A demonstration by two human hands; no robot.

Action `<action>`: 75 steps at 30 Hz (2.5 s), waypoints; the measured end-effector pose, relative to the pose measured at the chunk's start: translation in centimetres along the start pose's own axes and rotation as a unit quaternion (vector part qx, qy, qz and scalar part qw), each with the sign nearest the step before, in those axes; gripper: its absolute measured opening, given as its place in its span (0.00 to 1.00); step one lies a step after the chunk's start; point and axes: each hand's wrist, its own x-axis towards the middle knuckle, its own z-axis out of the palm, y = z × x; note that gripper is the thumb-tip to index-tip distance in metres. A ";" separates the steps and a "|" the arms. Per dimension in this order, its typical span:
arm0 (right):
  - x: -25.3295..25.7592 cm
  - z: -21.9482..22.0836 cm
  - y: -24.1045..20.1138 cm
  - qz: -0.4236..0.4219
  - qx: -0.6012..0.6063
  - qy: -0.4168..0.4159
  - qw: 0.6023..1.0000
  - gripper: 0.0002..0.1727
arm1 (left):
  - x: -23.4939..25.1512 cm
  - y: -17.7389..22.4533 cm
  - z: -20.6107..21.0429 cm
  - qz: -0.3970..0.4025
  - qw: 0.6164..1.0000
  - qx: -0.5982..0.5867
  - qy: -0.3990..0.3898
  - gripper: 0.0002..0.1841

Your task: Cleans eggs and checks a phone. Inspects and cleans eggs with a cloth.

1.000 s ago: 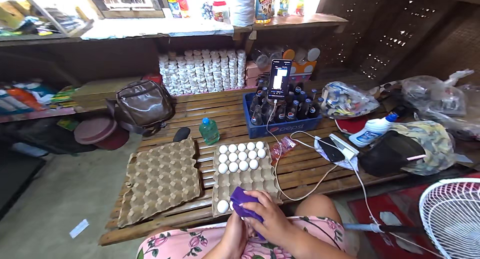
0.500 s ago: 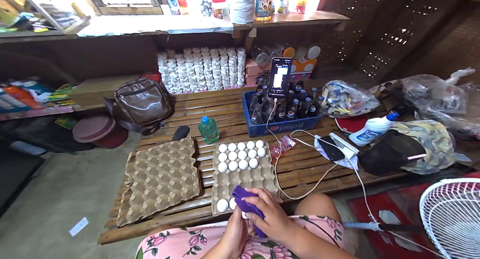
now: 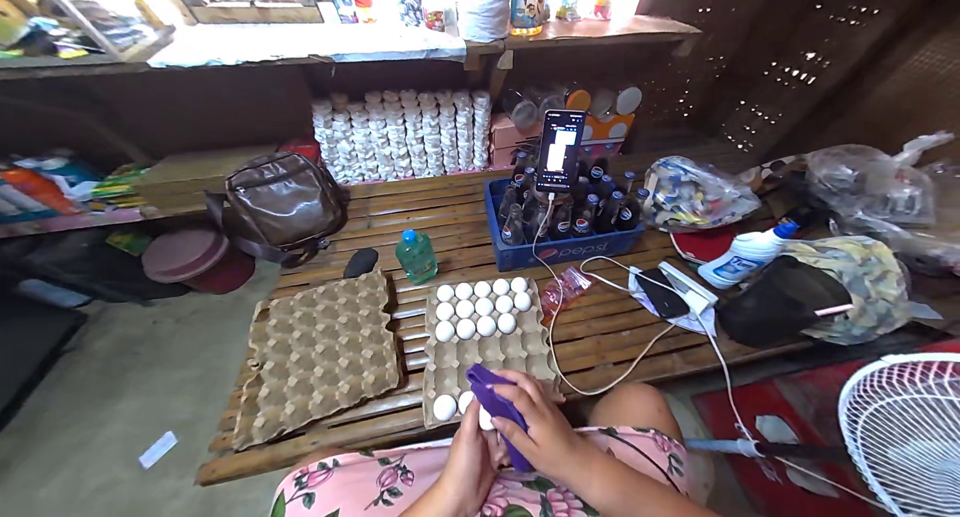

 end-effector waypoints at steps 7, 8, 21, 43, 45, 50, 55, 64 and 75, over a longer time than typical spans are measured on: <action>0.7 -0.9 0.1 0.078 0.075 -0.002 0.994 0.25 | 0.0 -0.4 -0.4 0.005 0.991 0.112 -0.071 0.27; 0.7 -0.9 0.2 0.087 0.086 0.000 0.993 0.26 | 0.1 -0.4 -0.5 0.007 0.992 0.108 -0.069 0.27; 0.7 -0.7 0.0 0.047 0.017 -0.004 0.999 0.23 | 0.3 -0.8 -0.6 0.005 0.993 0.106 -0.059 0.26; 0.4 -0.9 0.1 0.088 0.037 0.003 0.995 0.28 | 0.2 -0.2 -0.2 0.017 0.998 0.053 -0.036 0.31; 0.1 -0.5 0.1 0.066 0.014 -0.004 0.998 0.28 | 0.2 -0.1 0.0 0.010 0.999 0.034 -0.012 0.33; -0.2 -0.3 0.1 -0.031 -0.055 -0.011 0.998 0.24 | -0.1 -0.3 -0.1 0.001 0.999 0.050 -0.008 0.33; 0.6 -1.0 0.4 0.021 0.003 -0.021 1.000 0.24 | 0.1 -0.7 -0.5 -0.002 0.993 0.106 -0.052 0.25; 0.0 -0.4 0.1 0.019 -0.001 -0.029 0.999 0.30 | 0.2 0.2 0.3 -0.002 0.998 -0.010 0.060 0.34; 0.8 -1.3 0.3 0.057 0.071 -0.036 0.995 0.28 | 0.1 -0.2 0.2 0.004 1.000 0.021 0.001 0.30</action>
